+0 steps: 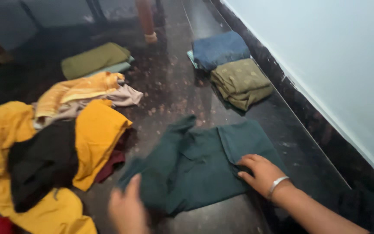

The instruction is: The person folds a patterned green cloth and then a dark green shirt on a dark tiled floor. They smooth and align the items, fold them into compact rectangles, and place them on a growing stack of folded clothes.

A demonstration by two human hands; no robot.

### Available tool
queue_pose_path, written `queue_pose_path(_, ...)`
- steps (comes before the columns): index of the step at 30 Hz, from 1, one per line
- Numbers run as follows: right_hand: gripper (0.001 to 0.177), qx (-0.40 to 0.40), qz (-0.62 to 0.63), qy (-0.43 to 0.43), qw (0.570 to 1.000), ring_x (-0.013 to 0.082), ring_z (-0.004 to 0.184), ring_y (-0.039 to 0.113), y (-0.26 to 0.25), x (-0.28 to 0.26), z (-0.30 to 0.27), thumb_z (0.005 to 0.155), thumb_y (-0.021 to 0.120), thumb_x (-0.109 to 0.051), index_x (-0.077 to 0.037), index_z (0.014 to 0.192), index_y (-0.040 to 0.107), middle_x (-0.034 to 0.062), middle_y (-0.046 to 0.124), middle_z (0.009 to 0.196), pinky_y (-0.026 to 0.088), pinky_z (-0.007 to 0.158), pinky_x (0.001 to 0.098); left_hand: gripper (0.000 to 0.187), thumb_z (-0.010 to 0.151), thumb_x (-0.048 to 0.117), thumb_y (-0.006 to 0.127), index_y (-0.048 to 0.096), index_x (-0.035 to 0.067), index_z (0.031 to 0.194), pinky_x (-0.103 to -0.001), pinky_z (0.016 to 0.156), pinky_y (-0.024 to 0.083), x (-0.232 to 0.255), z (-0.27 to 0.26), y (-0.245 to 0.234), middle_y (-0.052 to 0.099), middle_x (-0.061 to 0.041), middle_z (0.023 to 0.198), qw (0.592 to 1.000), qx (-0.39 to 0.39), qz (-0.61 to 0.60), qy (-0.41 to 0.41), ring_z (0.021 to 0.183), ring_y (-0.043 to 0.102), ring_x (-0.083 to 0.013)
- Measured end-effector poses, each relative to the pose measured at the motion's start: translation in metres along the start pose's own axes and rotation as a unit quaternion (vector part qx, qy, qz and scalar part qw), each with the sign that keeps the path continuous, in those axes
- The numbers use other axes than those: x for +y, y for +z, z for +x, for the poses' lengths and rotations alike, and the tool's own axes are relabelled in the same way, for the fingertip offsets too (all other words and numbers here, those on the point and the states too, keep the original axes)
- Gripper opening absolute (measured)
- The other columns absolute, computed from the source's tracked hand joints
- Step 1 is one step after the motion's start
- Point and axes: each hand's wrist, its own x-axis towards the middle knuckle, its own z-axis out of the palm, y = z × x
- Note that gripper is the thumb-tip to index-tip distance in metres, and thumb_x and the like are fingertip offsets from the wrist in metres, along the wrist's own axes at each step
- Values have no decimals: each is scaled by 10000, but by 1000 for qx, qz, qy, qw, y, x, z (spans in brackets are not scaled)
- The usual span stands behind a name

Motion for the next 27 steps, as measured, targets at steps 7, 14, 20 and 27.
queue_pose_path(7, 628, 26, 7, -47, 999, 300, 1315, 474, 7, 5, -10, 756, 811, -346, -184, 1336, 635, 77, 538, 1455, 401, 1073, 389, 570, 867, 163, 707, 529, -56, 1361, -469, 1048, 436, -32, 26, -43, 598, -281, 1357, 975, 131, -86, 155, 1253, 570, -412)
queue_pose_path(14, 482, 201, 141, 126, 961, 344, 990, 745, 5, 55, 8, 840, 782, -358, -95, 1239, 721, 162, 753, 1047, 573, 872, 419, 708, 842, 329, 714, 459, 197, 1489, -495, 1172, 318, 18, -57, -25, 335, -107, 1583, 897, -200, 342, 194, 1485, 278, -341)
queue_pose_path(20, 352, 254, 575, 299, 719, 292, 941, 725, -6, 184, 26, 974, 672, -245, -92, 1291, 655, 109, 700, 1074, 546, 721, 419, 675, 862, 394, 676, 455, 263, 1486, -500, 1190, 342, 23, -65, -25, 329, -20, 1632, 880, -207, 404, 140, 1535, 264, -291)
queue_pose_path(27, 348, 241, 656, 492, 518, 317, 1114, 633, -3, 267, 28, 1042, 536, -348, -216, 1363, 525, 39, 617, 1327, 388, 1044, 632, 673, 880, 418, 650, 436, 308, 1508, -547, 1190, 323, 20, -61, -5, 342, 0, 1626, 882, -188, 425, 81, 1534, 265, -275)
